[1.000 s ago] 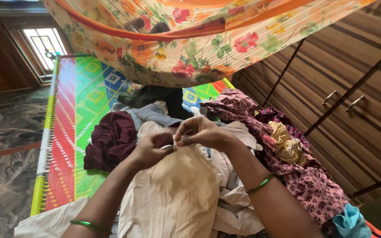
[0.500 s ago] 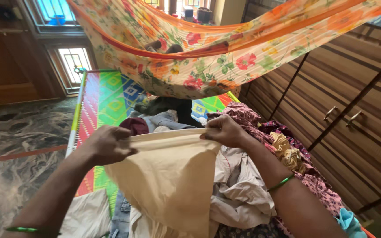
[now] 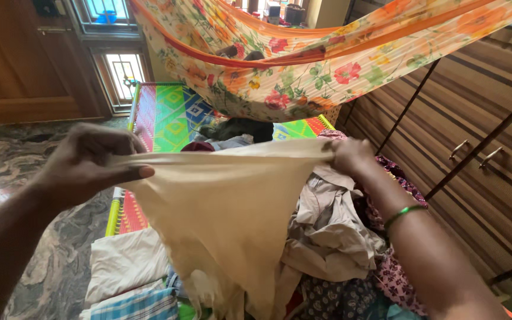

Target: The person folds clothes by hand, smoothing them and arranging them on a bed.

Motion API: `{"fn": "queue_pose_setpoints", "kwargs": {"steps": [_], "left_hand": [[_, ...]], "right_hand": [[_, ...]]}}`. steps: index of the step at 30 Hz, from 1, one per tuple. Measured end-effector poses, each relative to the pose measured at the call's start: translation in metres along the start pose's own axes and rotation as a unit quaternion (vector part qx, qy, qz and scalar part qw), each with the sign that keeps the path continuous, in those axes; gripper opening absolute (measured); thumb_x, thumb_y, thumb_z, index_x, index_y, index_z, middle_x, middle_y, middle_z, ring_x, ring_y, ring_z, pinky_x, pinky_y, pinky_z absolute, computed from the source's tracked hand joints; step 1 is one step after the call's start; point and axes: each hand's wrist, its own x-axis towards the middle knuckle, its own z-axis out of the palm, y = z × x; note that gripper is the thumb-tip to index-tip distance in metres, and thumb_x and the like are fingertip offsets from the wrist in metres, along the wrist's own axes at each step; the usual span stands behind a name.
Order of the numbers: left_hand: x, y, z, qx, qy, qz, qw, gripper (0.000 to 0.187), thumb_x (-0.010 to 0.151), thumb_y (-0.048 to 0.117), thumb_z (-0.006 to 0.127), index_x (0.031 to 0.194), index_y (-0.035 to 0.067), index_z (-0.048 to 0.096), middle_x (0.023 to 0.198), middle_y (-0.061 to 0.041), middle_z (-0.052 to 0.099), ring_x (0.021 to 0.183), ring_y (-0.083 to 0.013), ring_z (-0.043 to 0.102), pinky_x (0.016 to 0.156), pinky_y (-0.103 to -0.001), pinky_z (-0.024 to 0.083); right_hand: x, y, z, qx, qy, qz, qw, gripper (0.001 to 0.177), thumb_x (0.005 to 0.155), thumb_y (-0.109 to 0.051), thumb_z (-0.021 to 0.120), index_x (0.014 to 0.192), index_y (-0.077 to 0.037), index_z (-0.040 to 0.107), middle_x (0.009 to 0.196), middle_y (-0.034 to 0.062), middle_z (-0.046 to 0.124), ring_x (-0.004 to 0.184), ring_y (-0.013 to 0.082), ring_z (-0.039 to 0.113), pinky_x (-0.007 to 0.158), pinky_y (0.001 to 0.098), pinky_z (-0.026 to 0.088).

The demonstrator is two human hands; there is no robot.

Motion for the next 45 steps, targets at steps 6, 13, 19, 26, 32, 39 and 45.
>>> {"fn": "queue_pose_setpoints", "kwargs": {"steps": [6, 13, 19, 26, 32, 39, 45], "left_hand": [[0.024, 0.023, -0.051, 0.19, -0.037, -0.004, 0.981, 0.033, 0.088, 0.035, 0.075, 0.065, 0.013, 0.067, 0.055, -0.001, 0.057, 0.045, -0.0126, 0.049, 0.043, -0.027, 0.044], [0.044, 0.002, -0.108, 0.561, 0.073, 0.121, 0.815, 0.027, 0.091, 0.037, 0.076, 0.094, 0.011, 0.082, 0.094, -0.009, 0.076, 0.099, -0.0243, 0.071, 0.077, -0.036, 0.061], [0.041, -0.016, -0.122, 0.432, 0.09, 0.026, 0.897, 0.032, 0.087, 0.038, 0.079, 0.107, 0.013, 0.082, 0.108, -0.01, 0.077, 0.092, -0.0227, 0.074, 0.091, -0.039, 0.06], [0.013, -0.043, -0.108, 0.469, 0.032, -0.106, 0.876, 0.029, 0.082, 0.043, 0.084, 0.099, 0.02, 0.087, 0.113, -0.006, 0.079, 0.096, -0.0221, 0.076, 0.091, -0.04, 0.06], [-0.009, -0.046, -0.121, 0.383, 0.041, -0.177, 0.906, 0.035, 0.08, 0.034, 0.081, 0.108, 0.014, 0.081, 0.111, -0.01, 0.078, 0.092, -0.0254, 0.077, 0.089, -0.043, 0.063], [-0.008, -0.079, -0.138, -0.006, 0.01, -0.278, 0.96, 0.034, 0.08, 0.014, 0.075, 0.113, 0.004, 0.07, 0.107, -0.015, 0.075, 0.09, -0.0276, 0.076, 0.086, -0.045, 0.064], [0.004, -0.209, -0.013, -0.195, 0.019, -0.416, 0.888, 0.039, 0.081, 0.0, 0.072, 0.118, 0.001, 0.063, 0.105, -0.016, 0.072, 0.091, -0.0271, 0.074, 0.083, -0.046, 0.064]], "right_hand": [[0.022, 0.022, -0.105, -0.037, 0.059, 0.035, 0.997, 0.046, 0.096, -0.053, 0.056, 0.142, -0.057, 0.058, 0.127, 0.0057, 0.073, 0.123, 0.0344, 0.063, 0.119, 0.0605, 0.032], [0.015, 0.028, -0.171, 0.027, 0.219, -0.026, 0.975, 0.052, 0.085, -0.079, 0.063, 0.114, -0.038, 0.076, 0.141, -0.0036, 0.065, 0.135, 0.0297, 0.05, 0.107, 0.067, 0.037], [-0.005, 0.04, -0.182, 0.037, 0.257, -0.017, 0.966, 0.053, 0.088, -0.066, 0.072, 0.131, -0.034, 0.072, 0.118, 0.0144, 0.071, 0.12, 0.0354, 0.06, 0.099, 0.057, 0.049], [-0.032, 0.031, -0.155, 0.047, 0.2, 0.076, 0.976, 0.059, 0.089, -0.04, 0.074, 0.145, -0.027, 0.059, 0.098, 0.0111, 0.076, 0.097, 0.0356, 0.072, 0.084, 0.0509, 0.058], [-0.046, 0.047, -0.142, 0.078, 0.158, -0.017, 0.984, 0.025, 0.091, -0.04, 0.081, 0.096, -0.015, 0.081, 0.095, 0.0133, 0.072, 0.093, 0.0312, 0.07, 0.081, 0.0479, 0.056], [-0.038, 0.109, -0.127, 0.726, -0.075, -0.193, 0.656, 0.023, 0.084, -0.011, 0.07, 0.106, -0.007, 0.072, 0.106, 0.01, 0.074, 0.101, 0.0229, 0.069, 0.097, 0.0374, 0.058], [0.083, 0.05, 0.054, 0.747, -0.063, 0.061, 0.659, 0.004, 0.1, -0.013, 0.069, 0.101, -0.01, 0.067, 0.081, 0.0027, 0.065, 0.057, 0.0121, 0.055, 0.049, 0.0285, 0.046]]}}
